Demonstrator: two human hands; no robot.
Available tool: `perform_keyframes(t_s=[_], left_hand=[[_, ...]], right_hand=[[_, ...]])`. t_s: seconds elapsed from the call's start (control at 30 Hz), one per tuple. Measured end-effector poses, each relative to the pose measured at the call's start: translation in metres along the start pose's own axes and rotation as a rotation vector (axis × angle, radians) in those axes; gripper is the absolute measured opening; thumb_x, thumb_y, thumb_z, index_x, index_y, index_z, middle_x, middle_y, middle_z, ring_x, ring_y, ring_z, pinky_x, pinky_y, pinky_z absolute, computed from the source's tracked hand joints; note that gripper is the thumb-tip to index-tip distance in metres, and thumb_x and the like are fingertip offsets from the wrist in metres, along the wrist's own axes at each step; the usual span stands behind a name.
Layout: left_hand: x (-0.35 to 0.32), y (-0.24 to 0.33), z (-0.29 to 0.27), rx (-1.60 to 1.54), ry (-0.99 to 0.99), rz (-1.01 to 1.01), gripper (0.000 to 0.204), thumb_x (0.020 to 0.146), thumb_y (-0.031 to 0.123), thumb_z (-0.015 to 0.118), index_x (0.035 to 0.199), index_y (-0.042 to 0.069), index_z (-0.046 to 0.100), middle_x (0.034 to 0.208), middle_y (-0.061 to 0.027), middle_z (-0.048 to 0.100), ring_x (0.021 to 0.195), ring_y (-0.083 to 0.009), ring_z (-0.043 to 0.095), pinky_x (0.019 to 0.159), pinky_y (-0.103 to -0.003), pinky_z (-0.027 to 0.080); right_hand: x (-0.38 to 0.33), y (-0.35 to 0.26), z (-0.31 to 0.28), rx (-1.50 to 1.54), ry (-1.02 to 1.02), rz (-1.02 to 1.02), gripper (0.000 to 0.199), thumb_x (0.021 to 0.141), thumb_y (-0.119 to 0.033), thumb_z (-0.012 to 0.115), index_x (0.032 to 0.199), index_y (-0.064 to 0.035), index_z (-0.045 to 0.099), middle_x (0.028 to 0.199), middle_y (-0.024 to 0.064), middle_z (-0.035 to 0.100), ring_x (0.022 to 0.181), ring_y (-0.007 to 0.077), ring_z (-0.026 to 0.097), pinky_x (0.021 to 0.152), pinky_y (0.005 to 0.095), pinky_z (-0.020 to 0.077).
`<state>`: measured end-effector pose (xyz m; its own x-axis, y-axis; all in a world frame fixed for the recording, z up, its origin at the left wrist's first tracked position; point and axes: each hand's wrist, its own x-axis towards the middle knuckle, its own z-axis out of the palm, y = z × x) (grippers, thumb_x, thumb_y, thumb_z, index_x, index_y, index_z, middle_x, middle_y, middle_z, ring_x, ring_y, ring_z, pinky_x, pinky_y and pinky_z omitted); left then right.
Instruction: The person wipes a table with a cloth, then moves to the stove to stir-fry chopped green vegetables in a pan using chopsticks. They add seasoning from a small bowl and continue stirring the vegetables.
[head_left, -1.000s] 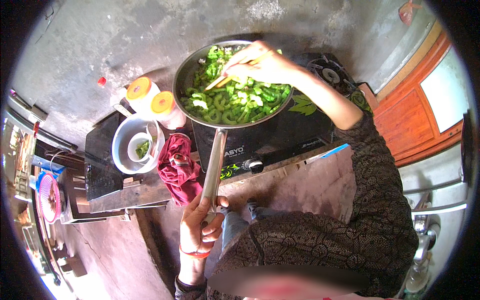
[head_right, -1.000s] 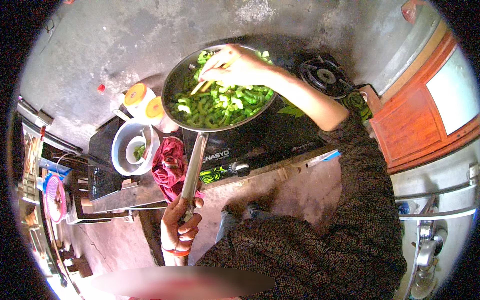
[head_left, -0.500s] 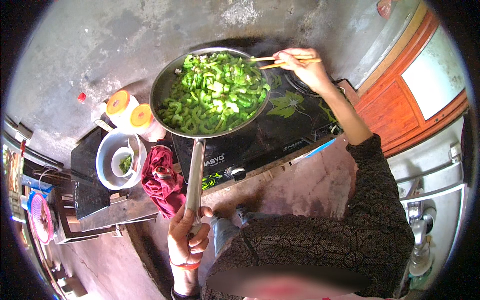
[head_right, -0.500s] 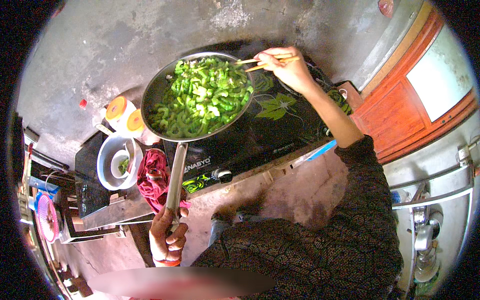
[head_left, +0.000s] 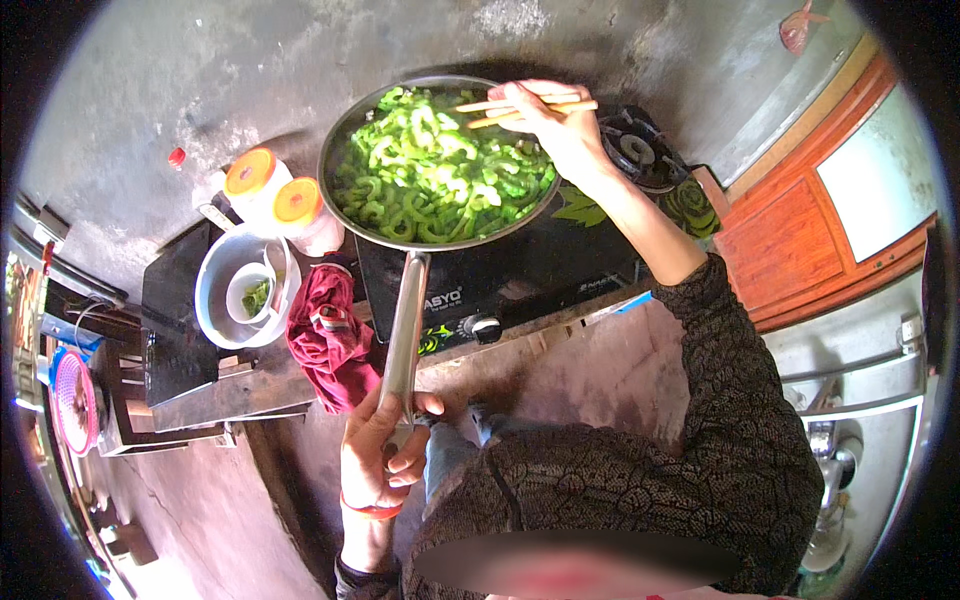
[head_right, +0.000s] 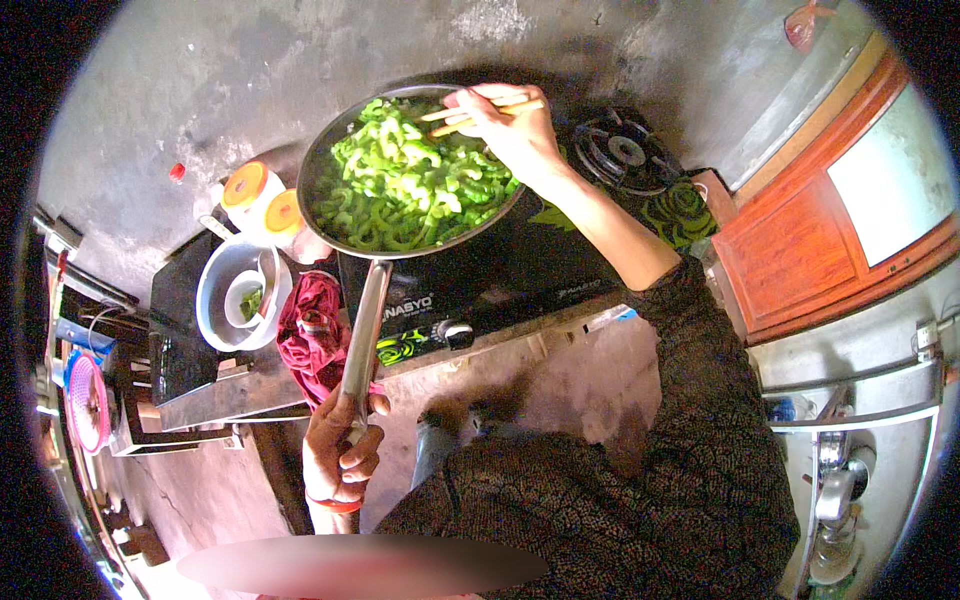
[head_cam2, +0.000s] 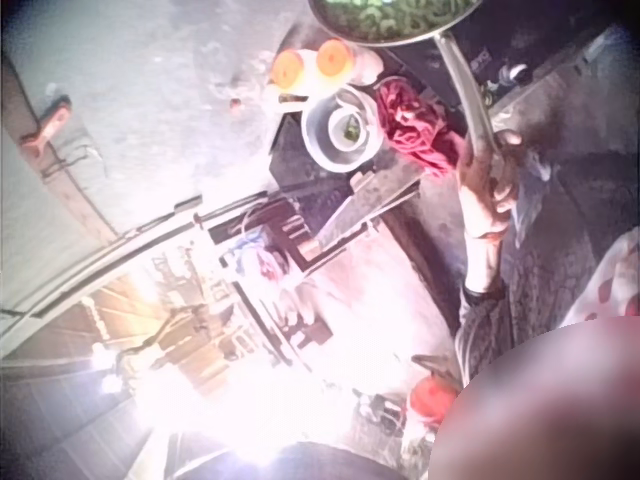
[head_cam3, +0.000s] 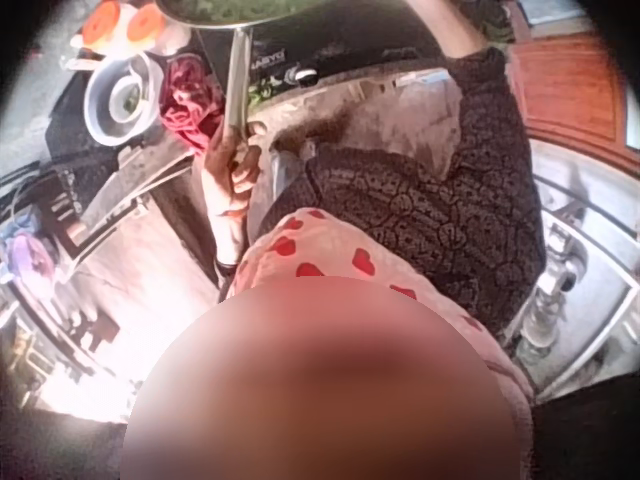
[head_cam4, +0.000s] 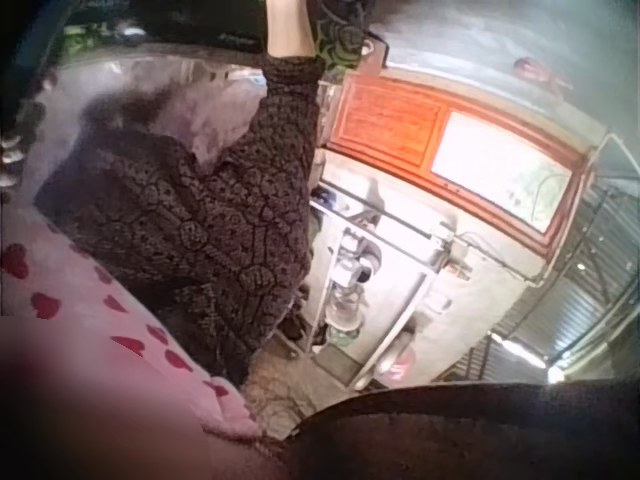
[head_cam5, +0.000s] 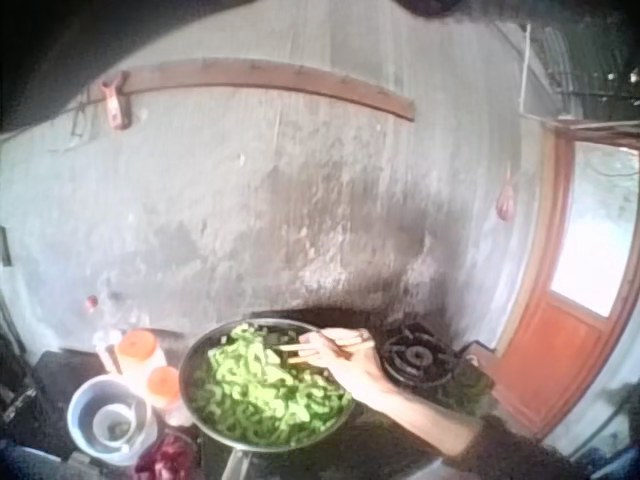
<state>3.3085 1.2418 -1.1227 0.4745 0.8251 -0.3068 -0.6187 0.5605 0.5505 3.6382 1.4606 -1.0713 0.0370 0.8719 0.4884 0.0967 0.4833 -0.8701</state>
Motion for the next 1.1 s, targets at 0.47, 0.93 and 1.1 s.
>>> perform_keyframes(t_s=[0.47, 0.93, 1.1], left_hand=[[-0.002, -0.004, 0.003, -0.138, 0.03, 0.017, 0.032, 0.109, 0.02, 0.039, 0.125, -0.005, 0.047, 0.102, -0.02, 0.061, 0.04, -0.0034, 0.031, 0.025, -0.016, 0.024], [-0.004, -0.01, 0.006, -0.134, -0.014, 0.061, 0.039, 0.109, 0.018, 0.036, 0.141, -0.005, 0.037, 0.106, -0.0222, 0.059, 0.042, -0.0026, 0.031, 0.026, -0.015, 0.022], [-0.004, -0.011, 0.003, -0.107, 0.007, 0.052, 0.037, 0.109, 0.02, 0.037, 0.135, -0.005, 0.04, 0.106, -0.0228, 0.06, 0.039, -0.0027, 0.031, 0.025, -0.016, 0.022]], right_hand=[[-0.047, -0.073, -0.02, -0.144, -0.541, -0.229, 0.016, 0.096, -0.008, 0.065, 0.104, 0.0013, 0.074, 0.099, 0.0126, 0.075, 0.09, 0.018, 0.073, 0.082, 0.03, 0.0598], [-0.045, 0.0, -0.008, -0.571, -0.482, -0.3, 0.017, 0.094, -0.013, 0.065, 0.104, -0.004, 0.074, 0.112, 0.0084, 0.074, 0.097, 0.0201, 0.073, 0.084, 0.0316, 0.0575], [-0.012, -0.012, -0.014, -0.537, -0.405, -0.068, 0.015, 0.094, -0.011, 0.067, 0.105, -0.0029, 0.075, 0.102, 0.0064, 0.076, 0.093, 0.0104, 0.07, 0.084, 0.027, 0.0566]])
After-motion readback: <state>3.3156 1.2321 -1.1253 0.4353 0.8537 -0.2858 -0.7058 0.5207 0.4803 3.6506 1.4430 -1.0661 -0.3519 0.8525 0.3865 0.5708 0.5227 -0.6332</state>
